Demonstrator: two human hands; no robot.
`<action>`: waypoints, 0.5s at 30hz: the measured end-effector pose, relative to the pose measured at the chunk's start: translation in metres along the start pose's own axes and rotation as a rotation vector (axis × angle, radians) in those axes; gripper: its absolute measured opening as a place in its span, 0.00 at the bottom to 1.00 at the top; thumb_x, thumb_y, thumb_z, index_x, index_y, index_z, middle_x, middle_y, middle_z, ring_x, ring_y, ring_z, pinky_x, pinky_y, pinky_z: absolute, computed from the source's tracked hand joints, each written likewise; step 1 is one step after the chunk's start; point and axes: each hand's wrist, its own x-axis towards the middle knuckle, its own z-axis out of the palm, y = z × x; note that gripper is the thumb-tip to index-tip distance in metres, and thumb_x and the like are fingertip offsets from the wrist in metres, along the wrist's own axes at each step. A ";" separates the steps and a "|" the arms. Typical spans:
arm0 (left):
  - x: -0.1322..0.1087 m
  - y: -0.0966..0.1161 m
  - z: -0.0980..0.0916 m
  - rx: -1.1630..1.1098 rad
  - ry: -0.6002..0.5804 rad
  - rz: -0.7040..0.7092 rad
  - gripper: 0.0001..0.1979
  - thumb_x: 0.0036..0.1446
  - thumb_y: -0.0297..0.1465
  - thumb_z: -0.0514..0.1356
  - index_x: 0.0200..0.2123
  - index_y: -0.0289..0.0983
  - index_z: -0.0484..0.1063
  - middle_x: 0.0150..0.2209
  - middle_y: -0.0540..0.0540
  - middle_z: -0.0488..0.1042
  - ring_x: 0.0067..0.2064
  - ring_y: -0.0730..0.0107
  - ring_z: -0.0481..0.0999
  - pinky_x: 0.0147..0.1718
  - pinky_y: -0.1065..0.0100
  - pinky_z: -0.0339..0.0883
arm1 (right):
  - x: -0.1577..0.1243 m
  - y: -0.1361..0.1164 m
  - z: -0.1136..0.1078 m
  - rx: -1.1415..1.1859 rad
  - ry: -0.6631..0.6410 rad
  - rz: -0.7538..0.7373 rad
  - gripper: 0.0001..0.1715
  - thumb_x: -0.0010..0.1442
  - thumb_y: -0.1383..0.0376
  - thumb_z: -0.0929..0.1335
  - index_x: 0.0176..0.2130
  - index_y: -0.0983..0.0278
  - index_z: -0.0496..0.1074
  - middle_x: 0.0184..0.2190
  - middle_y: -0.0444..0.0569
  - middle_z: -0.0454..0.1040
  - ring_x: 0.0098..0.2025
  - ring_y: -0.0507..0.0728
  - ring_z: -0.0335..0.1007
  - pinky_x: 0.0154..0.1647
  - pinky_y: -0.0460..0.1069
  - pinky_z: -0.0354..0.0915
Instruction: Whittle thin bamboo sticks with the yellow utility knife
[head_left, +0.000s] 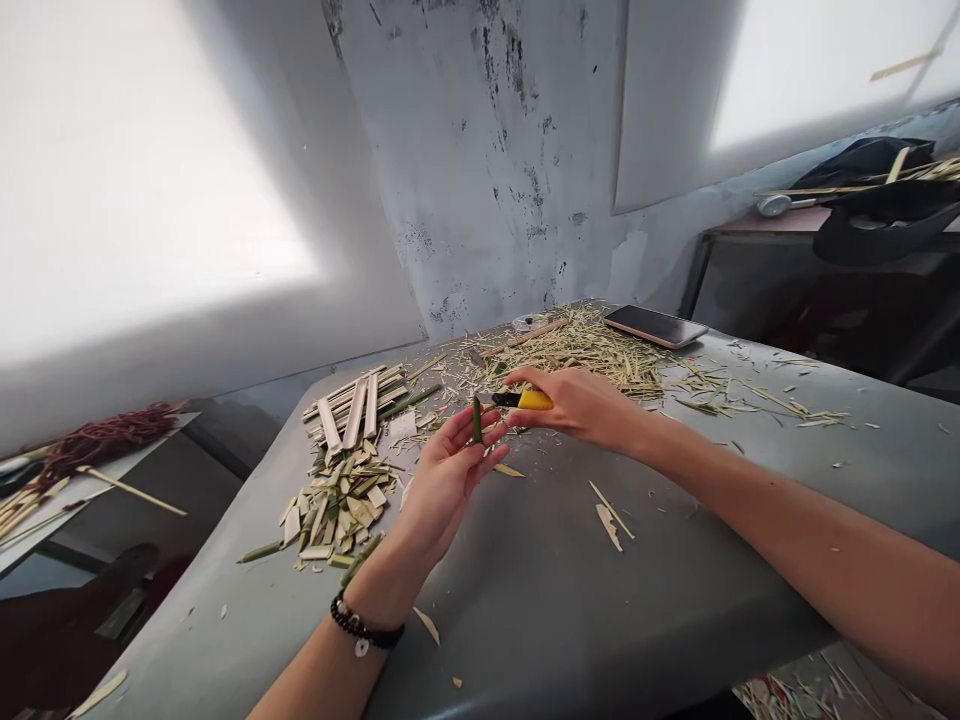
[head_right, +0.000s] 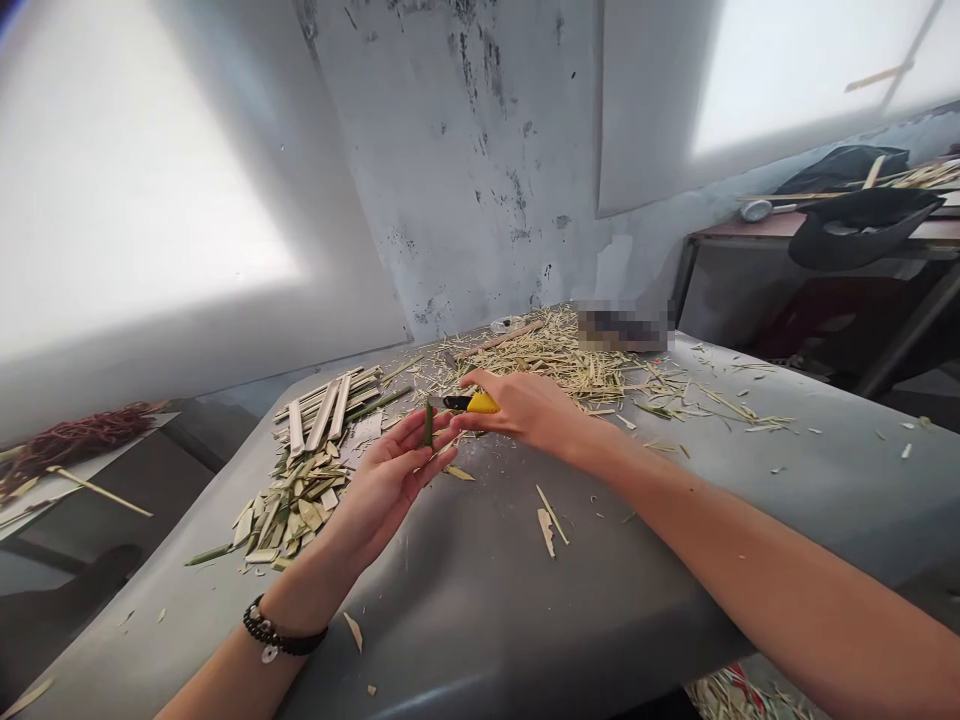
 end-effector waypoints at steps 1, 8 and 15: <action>0.001 -0.001 -0.001 -0.001 -0.004 0.003 0.18 0.57 0.18 0.63 0.50 0.35 0.75 0.58 0.36 0.76 0.59 0.55 0.77 0.59 0.57 0.71 | 0.000 -0.001 0.000 0.004 0.012 -0.011 0.34 0.66 0.38 0.62 0.60 0.54 0.69 0.34 0.46 0.79 0.34 0.59 0.74 0.31 0.48 0.53; 0.004 -0.004 -0.005 -0.025 0.026 0.012 0.17 0.56 0.19 0.65 0.50 0.34 0.74 0.54 0.35 0.79 0.58 0.54 0.78 0.62 0.54 0.68 | -0.002 -0.007 -0.001 -0.018 -0.004 -0.078 0.20 0.68 0.48 0.66 0.48 0.59 0.73 0.38 0.47 0.80 0.37 0.58 0.74 0.31 0.48 0.53; 0.003 -0.002 -0.003 0.009 0.071 0.033 0.14 0.58 0.25 0.68 0.48 0.33 0.74 0.50 0.36 0.80 0.52 0.58 0.81 0.55 0.57 0.73 | -0.002 -0.005 -0.001 -0.048 -0.032 -0.068 0.22 0.68 0.45 0.65 0.47 0.59 0.73 0.35 0.47 0.80 0.36 0.57 0.73 0.30 0.47 0.52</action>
